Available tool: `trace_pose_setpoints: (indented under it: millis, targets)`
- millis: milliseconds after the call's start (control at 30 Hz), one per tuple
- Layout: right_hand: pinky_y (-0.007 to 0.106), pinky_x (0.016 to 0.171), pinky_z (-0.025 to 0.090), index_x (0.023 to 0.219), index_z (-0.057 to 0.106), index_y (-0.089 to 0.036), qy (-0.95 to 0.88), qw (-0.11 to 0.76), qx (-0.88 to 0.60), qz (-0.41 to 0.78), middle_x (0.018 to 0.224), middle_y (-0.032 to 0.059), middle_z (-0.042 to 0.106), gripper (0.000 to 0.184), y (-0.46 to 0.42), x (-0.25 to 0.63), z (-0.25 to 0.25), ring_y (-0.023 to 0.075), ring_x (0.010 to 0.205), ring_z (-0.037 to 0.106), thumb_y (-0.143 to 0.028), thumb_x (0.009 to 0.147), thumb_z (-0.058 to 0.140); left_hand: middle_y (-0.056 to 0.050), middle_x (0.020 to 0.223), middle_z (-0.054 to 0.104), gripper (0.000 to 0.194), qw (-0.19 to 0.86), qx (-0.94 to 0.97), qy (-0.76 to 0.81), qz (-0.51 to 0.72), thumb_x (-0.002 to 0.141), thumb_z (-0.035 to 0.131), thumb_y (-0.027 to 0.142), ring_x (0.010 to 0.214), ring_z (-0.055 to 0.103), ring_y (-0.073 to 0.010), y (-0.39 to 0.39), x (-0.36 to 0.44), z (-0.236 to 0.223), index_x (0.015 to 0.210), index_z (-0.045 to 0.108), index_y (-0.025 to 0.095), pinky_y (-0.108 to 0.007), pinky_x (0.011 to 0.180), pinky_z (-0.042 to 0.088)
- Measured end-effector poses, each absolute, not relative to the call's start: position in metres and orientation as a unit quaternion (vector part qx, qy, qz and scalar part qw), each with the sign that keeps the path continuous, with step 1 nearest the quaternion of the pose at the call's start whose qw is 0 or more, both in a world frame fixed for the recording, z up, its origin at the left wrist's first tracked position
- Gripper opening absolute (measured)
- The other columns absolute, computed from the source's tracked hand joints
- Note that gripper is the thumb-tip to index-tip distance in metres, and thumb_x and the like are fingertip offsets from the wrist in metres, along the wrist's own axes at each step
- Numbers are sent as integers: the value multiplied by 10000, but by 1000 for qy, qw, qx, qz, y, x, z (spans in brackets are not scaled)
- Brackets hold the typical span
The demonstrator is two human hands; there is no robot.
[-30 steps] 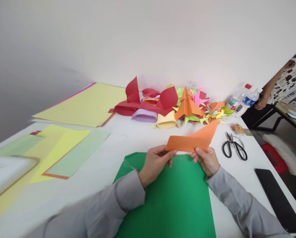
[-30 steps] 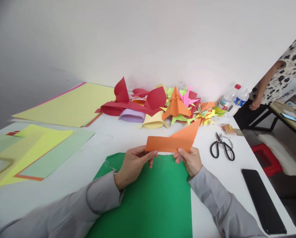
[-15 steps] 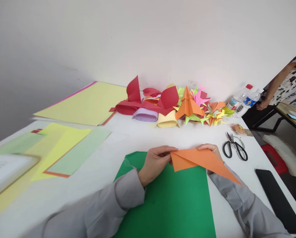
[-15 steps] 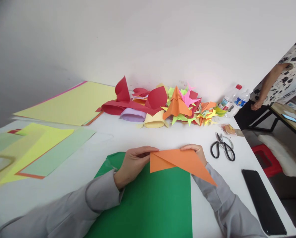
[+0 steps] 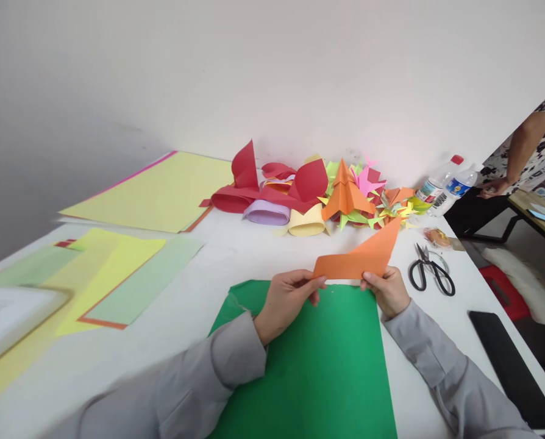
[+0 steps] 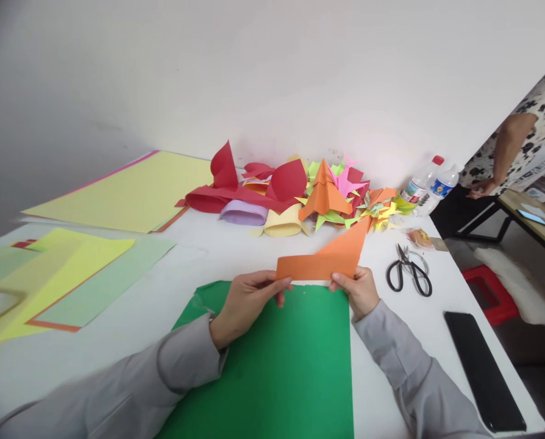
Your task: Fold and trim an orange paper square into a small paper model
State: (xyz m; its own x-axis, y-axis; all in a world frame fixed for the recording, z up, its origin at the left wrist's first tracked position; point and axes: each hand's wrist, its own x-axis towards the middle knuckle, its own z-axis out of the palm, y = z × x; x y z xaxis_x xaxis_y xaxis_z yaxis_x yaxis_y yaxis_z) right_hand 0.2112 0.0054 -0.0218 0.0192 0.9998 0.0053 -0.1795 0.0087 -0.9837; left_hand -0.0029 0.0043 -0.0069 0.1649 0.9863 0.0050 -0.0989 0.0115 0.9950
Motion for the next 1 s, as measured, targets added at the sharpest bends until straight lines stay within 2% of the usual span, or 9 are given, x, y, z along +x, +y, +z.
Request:
trace_pose_setpoints:
  millis: [133,233,367,433,533,633,700,800,1000]
  targets:
    - [232,487,435,489,652,-154,-444,550,-485,514,451,14,626,271,6,211,-24,106,435,539,-327,651,784,-7,464,604,277,585,492,443,469,715,671,386,403,535,-106,7,-2,-8,593,676,137,-214,442,438]
    - [233,470,429,521,668,-148,-442,551,-498,504,458,20,632,253,6,212,-27,110,429,542,-331,650,785,-17,470,610,317,594,474,451,468,720,662,414,392,540,-110,7,0,-9,589,663,125,-218,425,438]
    - [208,440,414,574,695,-143,-428,564,-485,513,454,15,630,216,8,212,-26,92,403,529,-323,635,797,-13,464,599,315,594,458,448,487,687,693,397,367,521,-104,8,0,-9,540,629,126,-219,389,427]
    - [194,421,407,565,691,-144,-406,579,-471,528,441,9,619,225,8,211,-23,82,388,519,-329,611,811,-3,465,594,274,604,462,434,484,653,718,377,364,515,-104,6,0,-9,575,635,129,-220,375,425]
    - [184,394,398,562,687,-143,-369,586,-454,561,446,5,618,242,5,203,-20,74,370,503,-339,578,827,16,476,588,253,632,495,409,434,600,748,354,379,522,-111,1,3,-10,678,652,133,-227,381,440]
    - [189,385,397,570,683,-140,-363,565,-440,596,472,7,628,247,-4,189,-20,75,370,500,-340,576,828,25,492,571,263,638,536,406,375,609,725,384,403,514,-104,-4,8,-12,670,631,145,-226,403,446]
    - [202,409,417,589,685,-142,-379,546,-426,613,468,1,617,225,-12,179,-21,88,392,517,-327,609,812,28,481,542,282,622,561,421,348,662,668,421,417,500,-99,-7,10,-12,604,596,155,-219,413,437]
    - [221,474,455,649,703,-141,-419,525,-407,619,575,19,663,180,-20,170,-21,102,469,559,-302,664,780,28,480,510,358,596,583,435,340,730,573,469,427,478,-94,-8,11,-12,537,534,170,-211,412,417]
    - [269,565,490,571,669,-156,-455,518,-394,608,610,22,678,173,-21,170,-21,142,561,597,-258,633,795,32,480,488,387,590,588,439,337,743,539,486,427,451,-89,-6,9,-10,510,498,181,-214,426,409]
